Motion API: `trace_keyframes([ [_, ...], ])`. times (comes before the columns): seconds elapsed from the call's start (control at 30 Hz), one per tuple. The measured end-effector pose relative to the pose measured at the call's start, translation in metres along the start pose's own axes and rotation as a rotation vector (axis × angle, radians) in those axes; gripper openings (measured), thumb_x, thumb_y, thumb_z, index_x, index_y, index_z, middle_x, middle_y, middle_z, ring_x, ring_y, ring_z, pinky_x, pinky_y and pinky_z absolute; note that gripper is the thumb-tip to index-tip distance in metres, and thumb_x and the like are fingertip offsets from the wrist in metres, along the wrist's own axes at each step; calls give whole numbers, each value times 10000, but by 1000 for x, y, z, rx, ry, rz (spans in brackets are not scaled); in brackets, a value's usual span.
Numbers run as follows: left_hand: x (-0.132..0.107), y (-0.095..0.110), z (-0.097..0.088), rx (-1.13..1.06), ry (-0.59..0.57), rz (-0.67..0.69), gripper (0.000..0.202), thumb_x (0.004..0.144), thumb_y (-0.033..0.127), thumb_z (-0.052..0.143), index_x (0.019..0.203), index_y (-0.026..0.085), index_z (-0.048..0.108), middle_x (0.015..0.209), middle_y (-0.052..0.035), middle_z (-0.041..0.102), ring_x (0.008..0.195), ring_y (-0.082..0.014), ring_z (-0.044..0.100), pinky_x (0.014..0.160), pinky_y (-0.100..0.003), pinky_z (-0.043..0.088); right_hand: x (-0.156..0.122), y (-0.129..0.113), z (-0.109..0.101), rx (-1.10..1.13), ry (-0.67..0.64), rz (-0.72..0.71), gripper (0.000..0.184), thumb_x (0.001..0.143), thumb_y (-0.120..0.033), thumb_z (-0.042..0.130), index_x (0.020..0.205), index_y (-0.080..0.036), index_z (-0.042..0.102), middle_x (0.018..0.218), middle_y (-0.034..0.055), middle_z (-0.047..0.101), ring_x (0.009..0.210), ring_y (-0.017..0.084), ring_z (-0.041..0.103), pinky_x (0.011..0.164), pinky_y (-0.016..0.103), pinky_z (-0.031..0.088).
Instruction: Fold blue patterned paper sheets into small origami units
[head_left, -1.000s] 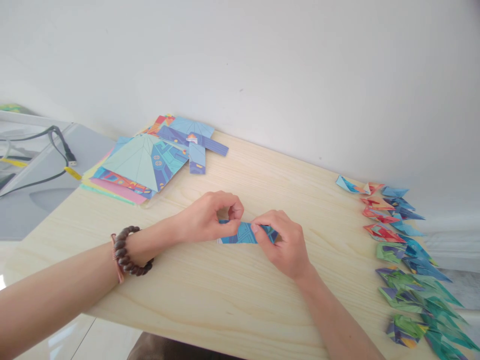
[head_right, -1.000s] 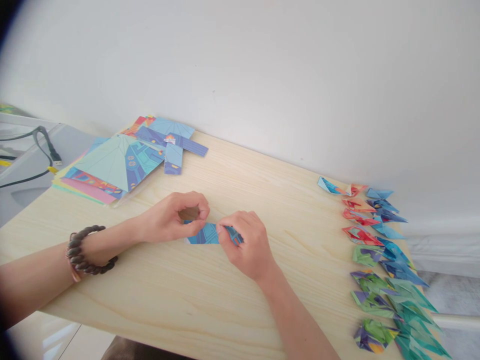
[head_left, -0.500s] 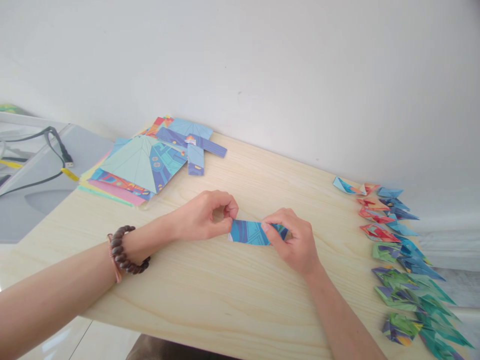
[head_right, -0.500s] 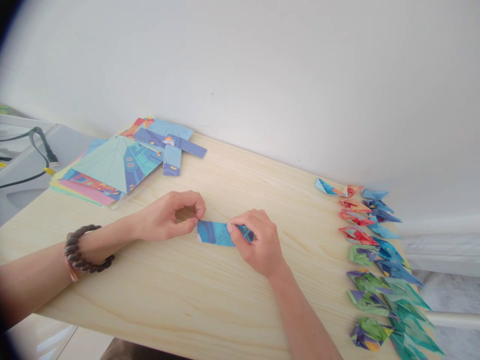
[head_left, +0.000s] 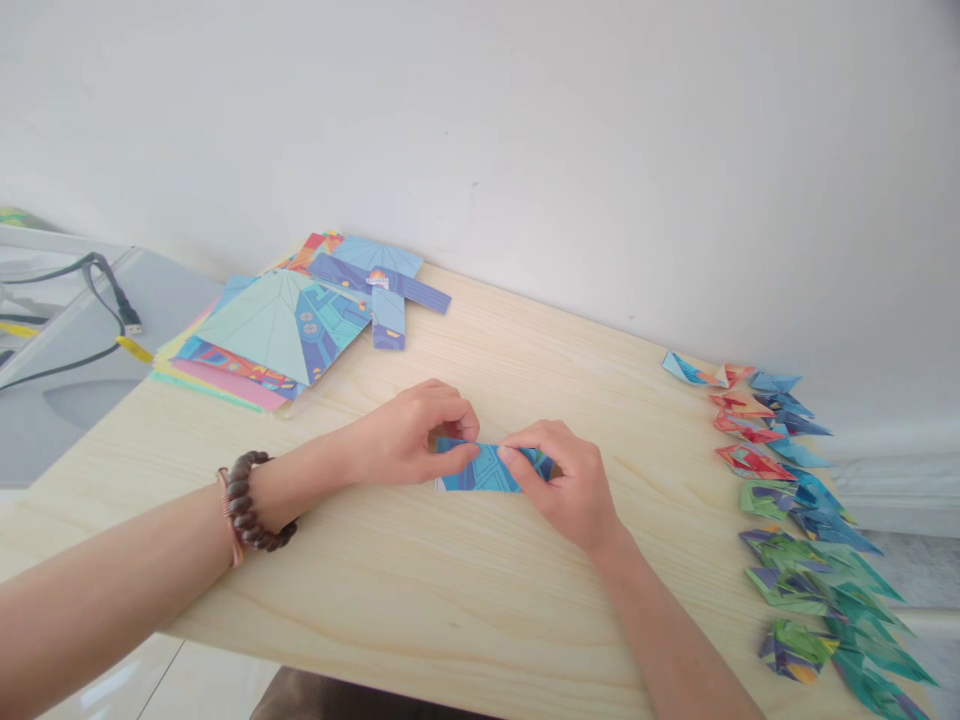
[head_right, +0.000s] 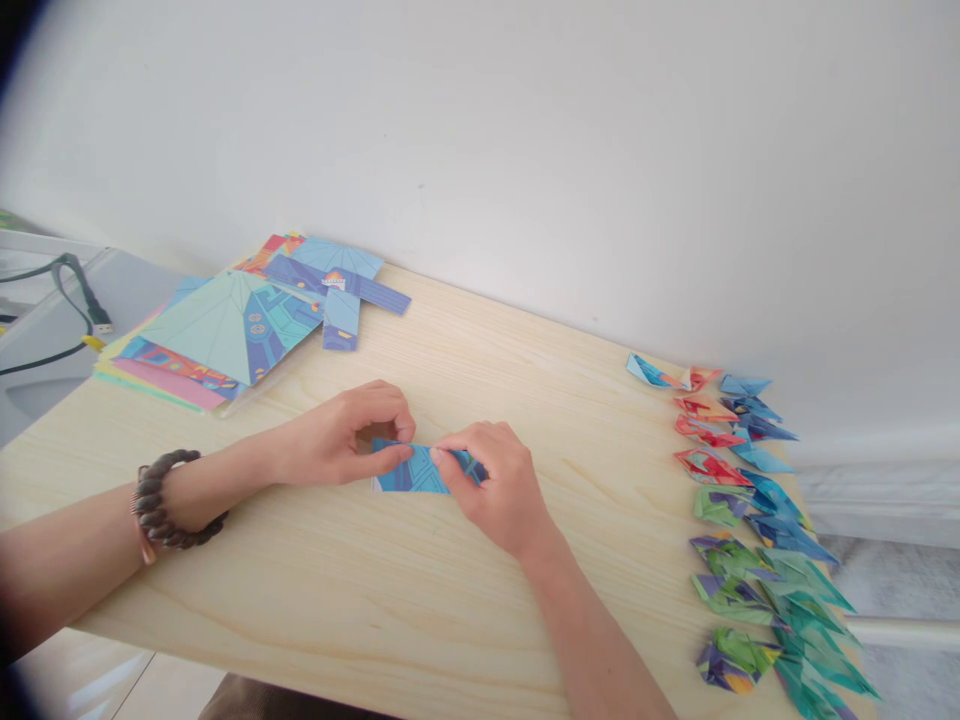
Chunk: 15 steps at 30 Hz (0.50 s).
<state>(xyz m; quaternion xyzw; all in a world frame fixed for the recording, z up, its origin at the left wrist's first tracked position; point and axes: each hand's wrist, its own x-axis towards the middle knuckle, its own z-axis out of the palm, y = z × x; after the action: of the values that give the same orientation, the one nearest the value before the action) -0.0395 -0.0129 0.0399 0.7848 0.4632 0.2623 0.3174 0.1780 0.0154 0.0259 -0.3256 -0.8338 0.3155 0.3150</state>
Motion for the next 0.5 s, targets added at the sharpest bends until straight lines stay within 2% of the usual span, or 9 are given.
trace_keyframes([
  [0.1, 1, -2, 0, -26, 6, -68, 96, 812, 227, 518, 756, 152, 542, 707, 3, 559, 643, -104, 501, 600, -218, 408, -1, 4, 1, 1, 43, 186, 108, 812, -292, 625, 893, -220, 634, 797, 3, 673, 732, 147, 589, 714, 309, 447],
  [0.13, 1, -2, 0, -20, 9, -66, 93, 813, 217, 512, 752, 152, 539, 703, 5, 555, 635, -102, 497, 603, -221, 406, -1, 5, 0, 1, 54, 245, 129, 812, -318, 624, 895, -219, 636, 788, 5, 669, 729, 151, 588, 715, 312, 450],
  [0.2, 1, -4, 0, 42, 11, -2, 66, 803, 195, 519, 761, 155, 550, 704, 8, 558, 672, -114, 501, 707, -260, 416, 0, 7, -1, -19, 57, 303, 123, 817, -331, 615, 856, -218, 642, 768, 7, 659, 721, 154, 578, 724, 320, 446],
  [0.27, 1, -7, 0, 135, 7, 83, 91, 784, 179, 541, 860, 166, 591, 771, -5, 584, 773, -144, 513, 825, -313, 387, 1, 8, -1, -80, 43, 287, 85, 804, -305, 631, 817, -224, 652, 764, 4, 654, 725, 157, 564, 738, 331, 430],
  [0.37, 1, -11, 1, 245, -22, 154, 238, 800, 186, 546, 1021, 227, 624, 914, -31, 594, 892, -179, 497, 863, -335, 355, 1, 7, 1, -188, 31, 254, 60, 765, -264, 673, 816, -235, 660, 769, 0, 657, 744, 168, 550, 763, 355, 397],
  [0.5, 0, -15, 1, 321, -24, 172, 201, 834, 247, 543, 982, 271, 677, 943, -45, 568, 919, -192, 478, 860, -330, 350, -1, 8, -2, -222, 36, 236, 134, 738, -284, 708, 852, -237, 656, 775, 4, 651, 753, 179, 545, 769, 371, 387],
])
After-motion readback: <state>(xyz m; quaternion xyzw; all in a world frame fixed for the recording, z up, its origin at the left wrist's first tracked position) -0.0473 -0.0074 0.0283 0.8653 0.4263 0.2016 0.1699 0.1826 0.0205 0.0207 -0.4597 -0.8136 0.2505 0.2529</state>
